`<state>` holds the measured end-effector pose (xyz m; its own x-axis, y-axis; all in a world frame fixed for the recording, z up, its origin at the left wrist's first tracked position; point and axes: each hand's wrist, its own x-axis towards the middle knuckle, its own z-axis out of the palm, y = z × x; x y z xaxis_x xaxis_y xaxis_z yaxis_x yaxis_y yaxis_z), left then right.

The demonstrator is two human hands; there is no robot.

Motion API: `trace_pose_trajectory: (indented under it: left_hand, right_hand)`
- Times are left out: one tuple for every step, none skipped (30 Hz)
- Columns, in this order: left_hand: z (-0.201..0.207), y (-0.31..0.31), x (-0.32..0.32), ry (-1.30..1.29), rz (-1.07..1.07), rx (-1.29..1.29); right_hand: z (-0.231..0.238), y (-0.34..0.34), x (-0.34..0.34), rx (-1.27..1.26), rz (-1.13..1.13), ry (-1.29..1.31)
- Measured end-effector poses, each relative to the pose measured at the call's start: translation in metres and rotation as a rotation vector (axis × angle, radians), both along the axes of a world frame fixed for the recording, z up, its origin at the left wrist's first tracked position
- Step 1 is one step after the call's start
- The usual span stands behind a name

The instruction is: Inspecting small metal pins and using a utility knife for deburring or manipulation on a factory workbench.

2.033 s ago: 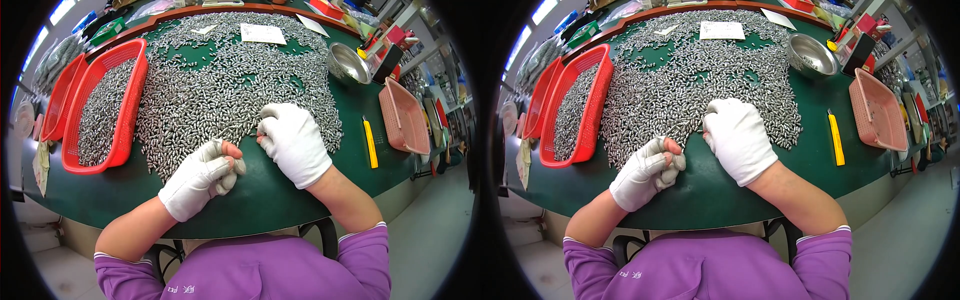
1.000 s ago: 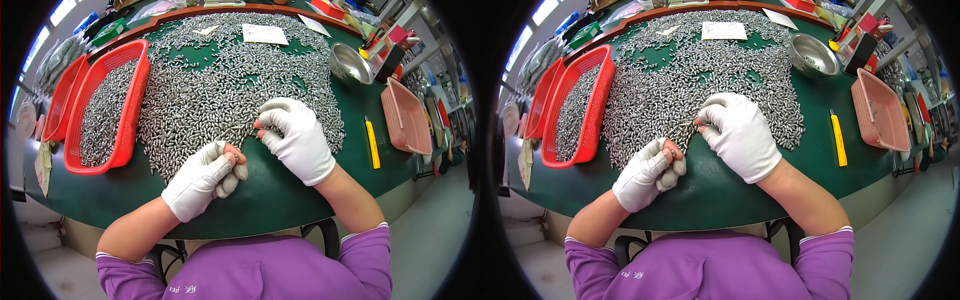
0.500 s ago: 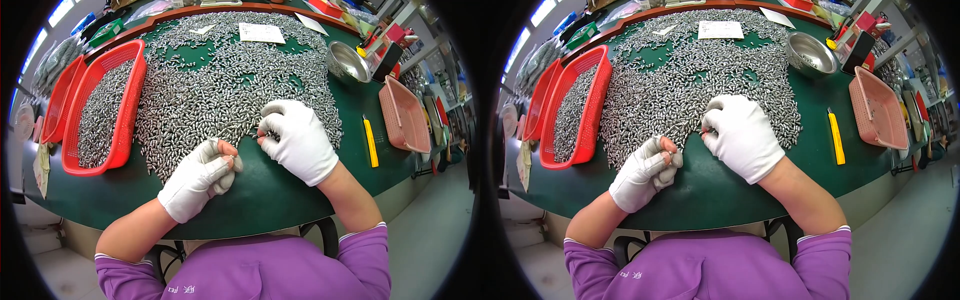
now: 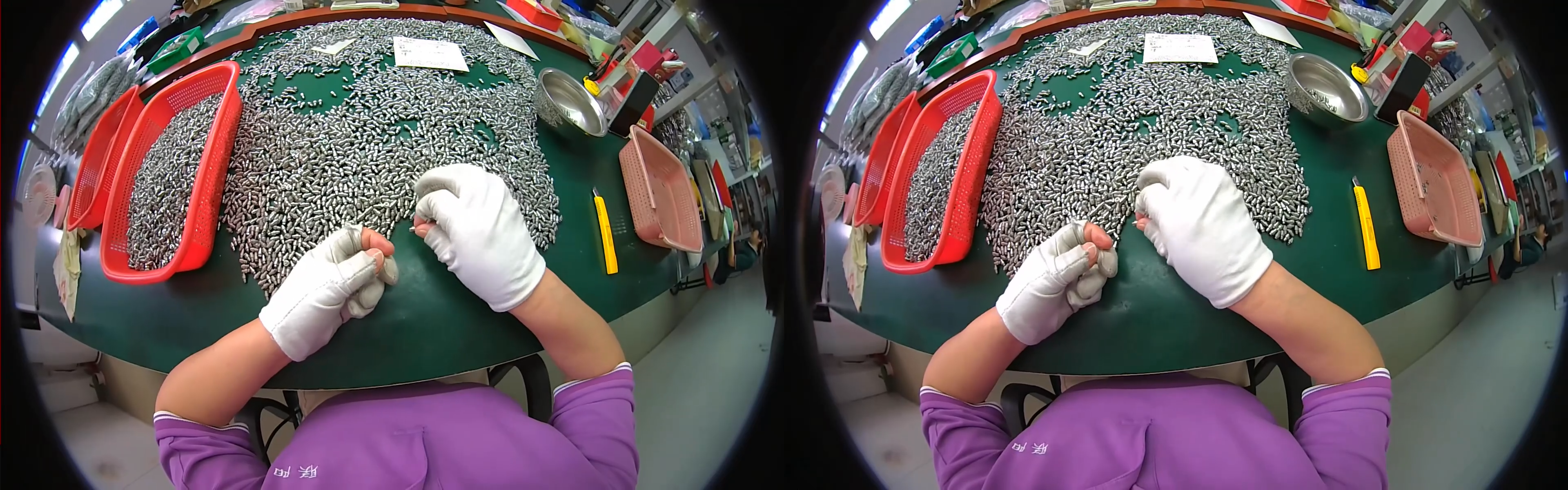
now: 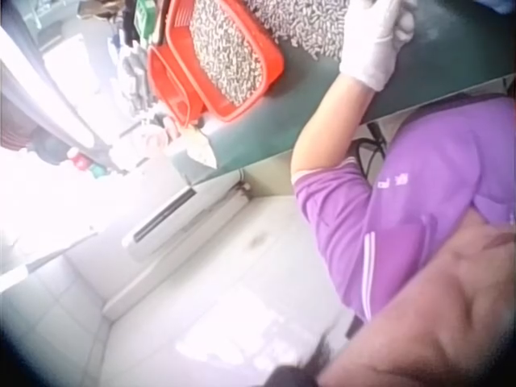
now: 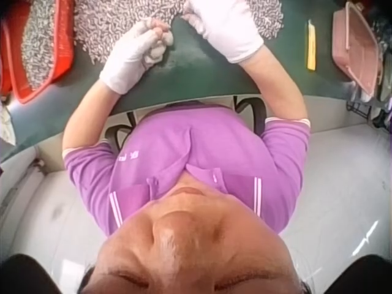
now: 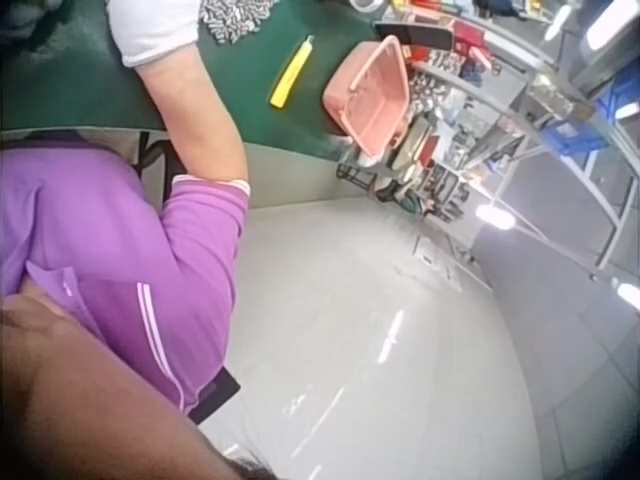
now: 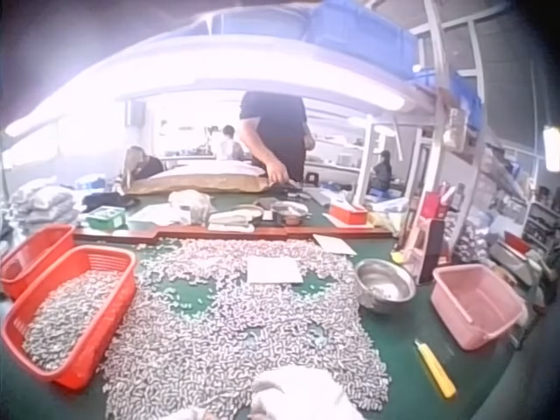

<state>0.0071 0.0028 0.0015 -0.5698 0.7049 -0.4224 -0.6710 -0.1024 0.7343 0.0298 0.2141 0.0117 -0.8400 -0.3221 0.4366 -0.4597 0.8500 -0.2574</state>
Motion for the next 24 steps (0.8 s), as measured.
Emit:
trace_pose_trajectory:
  left_hand:
    - [0.001,0.001,0.0,0.0,0.001,0.001]
    - [0.002,0.002,0.0,0.013,-0.013,-0.006]
    - [0.002,0.003,0.001,0.026,-0.026,-0.014]
    - [0.003,0.004,0.002,0.049,-0.018,-0.035]
    - [0.003,0.004,0.002,0.049,-0.017,-0.036]
    - [0.004,0.004,0.001,0.066,-0.046,-0.057]
    - [0.005,0.004,0.001,0.081,-0.074,-0.078]
    - [0.004,0.004,0.001,0.081,-0.074,-0.078]
    - [0.003,0.004,0.001,0.074,-0.049,-0.065]
    - [0.003,0.003,0.001,0.067,-0.023,-0.053]
    - [0.003,0.003,0.001,0.068,-0.022,-0.053]
    - [0.003,0.003,0.001,0.047,-0.014,-0.045]
    - [0.004,0.003,0.0,0.028,-0.009,-0.035]
    - [0.004,0.003,0.0,0.03,-0.012,-0.034]
    - [0.003,0.003,0.0,0.027,-0.008,-0.023]
    - [0.002,0.003,0.0,0.022,-0.002,-0.014]
    - [0.002,0.003,0.0,0.022,-0.002,-0.016]
    - [0.002,0.003,0.0,0.017,0.003,-0.018]
    - [0.002,0.003,0.0,0.013,0.006,-0.019]
    - [0.003,0.003,0.0,0.014,0.005,-0.018]
    - [0.002,0.003,0.0,0.016,0.002,-0.007]
    - [0.002,0.002,0.0,0.017,-0.001,0.003]
    - [0.002,0.002,0.0,0.016,-0.002,0.003]
    - [0.002,0.002,0.0,0.007,-0.005,0.007]
  right_hand:
    - [0.004,-0.002,0.001,-0.063,0.054,0.023]
    - [0.007,-0.003,0.002,-0.127,0.109,0.045]
    - [0.006,-0.003,0.001,-0.167,0.181,0.044]
    - [0.005,-0.004,0.0,-0.185,0.234,0.062]
    - [0.004,-0.005,-0.001,-0.204,0.287,0.08]
    - [0.004,-0.007,0.0,-0.213,0.294,0.09]
    - [0.004,-0.008,0.0,-0.214,0.295,0.09]
    - [0.003,-0.008,-0.001,-0.244,0.294,0.104]
    - [0.002,-0.008,-0.001,-0.274,0.292,0.119]
    - [0.004,-0.007,-0.001,-0.26,0.246,0.129]
    - [0.007,-0.005,-0.001,-0.246,0.2,0.14]
    - [0.008,-0.003,0.0,-0.261,0.153,0.097]
    - [0.007,0.0,0.0,-0.236,0.101,0.108]
    - [0.004,0.003,0.0,-0.211,0.05,0.119]
    - [0.003,0.005,-0.001,-0.218,0.026,0.131]
    - [0.001,0.006,-0.002,-0.219,0.025,0.131]
    - [0.0,0.007,-0.003,-0.188,-0.007,0.144]
    - [-0.001,0.007,-0.004,-0.157,-0.039,0.157]
    - [0.0,0.007,-0.003,-0.156,-0.041,0.158]
    - [0.001,0.007,-0.002,-0.146,-0.059,0.137]
    - [0.001,0.007,-0.002,-0.136,-0.076,0.117]
    - [0.001,0.008,-0.002,-0.136,-0.077,0.116]
    - [0.001,0.009,-0.002,-0.129,-0.081,0.065]
    - [0.0,0.01,-0.002,-0.121,-0.085,0.013]
